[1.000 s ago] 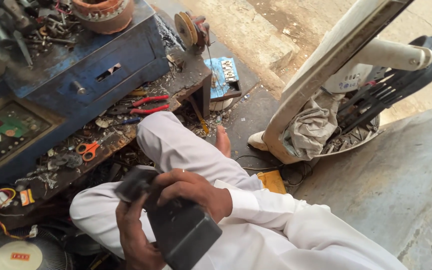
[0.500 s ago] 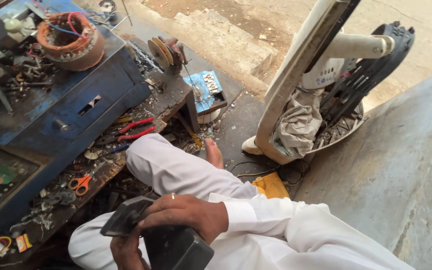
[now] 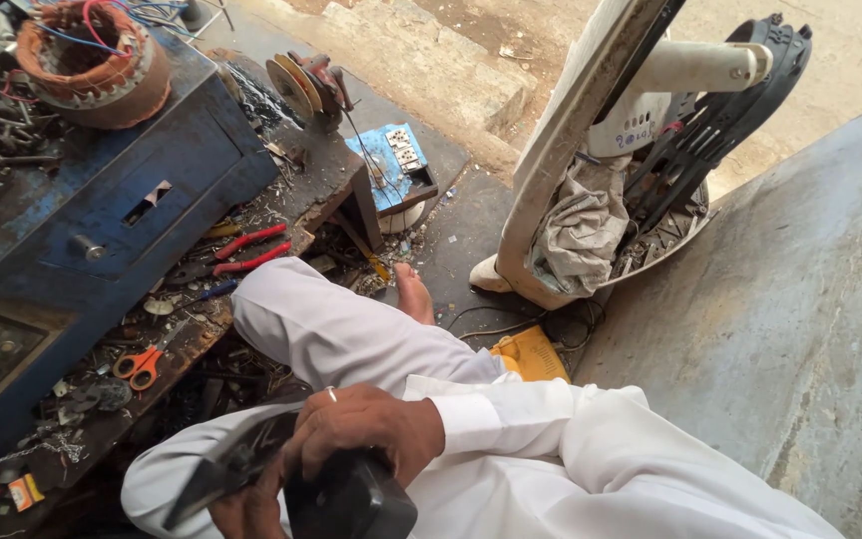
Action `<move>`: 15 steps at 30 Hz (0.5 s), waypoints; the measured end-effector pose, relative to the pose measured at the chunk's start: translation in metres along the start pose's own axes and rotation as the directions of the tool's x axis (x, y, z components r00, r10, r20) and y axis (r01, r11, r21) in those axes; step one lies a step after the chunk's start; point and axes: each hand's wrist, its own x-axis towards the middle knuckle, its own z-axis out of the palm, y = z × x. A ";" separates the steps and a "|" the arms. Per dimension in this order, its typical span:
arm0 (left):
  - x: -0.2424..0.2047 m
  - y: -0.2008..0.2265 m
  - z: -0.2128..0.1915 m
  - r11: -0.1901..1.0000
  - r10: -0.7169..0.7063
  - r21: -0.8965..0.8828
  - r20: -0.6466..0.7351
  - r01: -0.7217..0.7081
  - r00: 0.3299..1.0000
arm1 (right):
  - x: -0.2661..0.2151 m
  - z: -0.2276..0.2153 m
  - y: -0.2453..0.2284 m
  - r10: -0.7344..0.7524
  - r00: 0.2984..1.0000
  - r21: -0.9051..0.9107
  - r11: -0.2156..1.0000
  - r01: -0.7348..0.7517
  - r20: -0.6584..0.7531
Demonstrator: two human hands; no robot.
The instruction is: Repairing a black plastic foot pedal by opening the enclosure and inspecting internal components.
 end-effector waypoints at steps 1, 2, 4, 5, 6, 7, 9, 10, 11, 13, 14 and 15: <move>0.003 -0.018 -0.015 1.000 0.008 0.029 0.070 -0.010 0.997 | -0.004 0.002 0.004 -0.003 1.000 -0.005 1.000 0.003 0.016; 0.004 -0.037 -0.030 0.998 0.012 0.059 0.141 -0.020 0.990 | -0.008 0.004 0.008 -0.004 1.000 -0.009 1.000 0.004 0.030; -0.001 -0.042 -0.033 0.996 0.006 0.081 0.197 -0.023 0.980 | -0.005 0.004 0.006 0.007 0.999 -0.029 1.000 -0.006 0.037; -0.004 -0.044 -0.034 0.995 0.005 0.100 0.247 -0.031 0.969 | -0.004 0.004 0.006 0.015 0.999 -0.048 0.999 -0.012 0.051; -0.010 -0.026 -0.020 0.994 -0.001 0.102 0.251 -0.026 0.968 | 0.005 0.001 -0.001 0.020 0.999 -0.048 0.999 -0.017 0.045; -0.017 -0.008 -0.006 0.932 0.210 0.269 0.148 -0.244 0.966 | 0.013 -0.001 -0.009 0.007 0.999 -0.032 0.999 -0.005 0.039; -0.017 0.015 0.010 0.793 0.425 0.443 0.089 -0.418 0.901 | 0.020 -0.005 -0.015 -0.006 1.000 -0.019 1.000 0.006 0.030; -0.011 0.021 0.010 0.966 0.147 0.220 -0.045 -0.133 0.988 | 0.018 -0.005 -0.016 -0.002 1.000 -0.007 1.000 0.002 0.030; -0.006 0.026 0.011 0.985 -0.170 -0.045 -0.107 0.166 0.980 | 0.016 -0.005 -0.016 0.001 1.000 0.006 1.000 -0.001 0.029; -0.008 0.039 0.017 0.998 -0.053 0.035 -0.057 0.055 0.997 | -0.004 0.003 0.005 0.064 0.996 -0.038 0.997 -0.062 0.059; -0.011 0.045 0.019 0.992 0.066 0.107 -0.003 -0.065 0.998 | -0.014 0.008 0.015 0.124 0.988 -0.083 0.990 -0.116 0.092; -0.014 0.051 0.022 0.992 0.062 0.107 -0.005 -0.061 0.998 | -0.008 0.005 0.009 0.126 0.988 -0.080 0.990 -0.119 0.093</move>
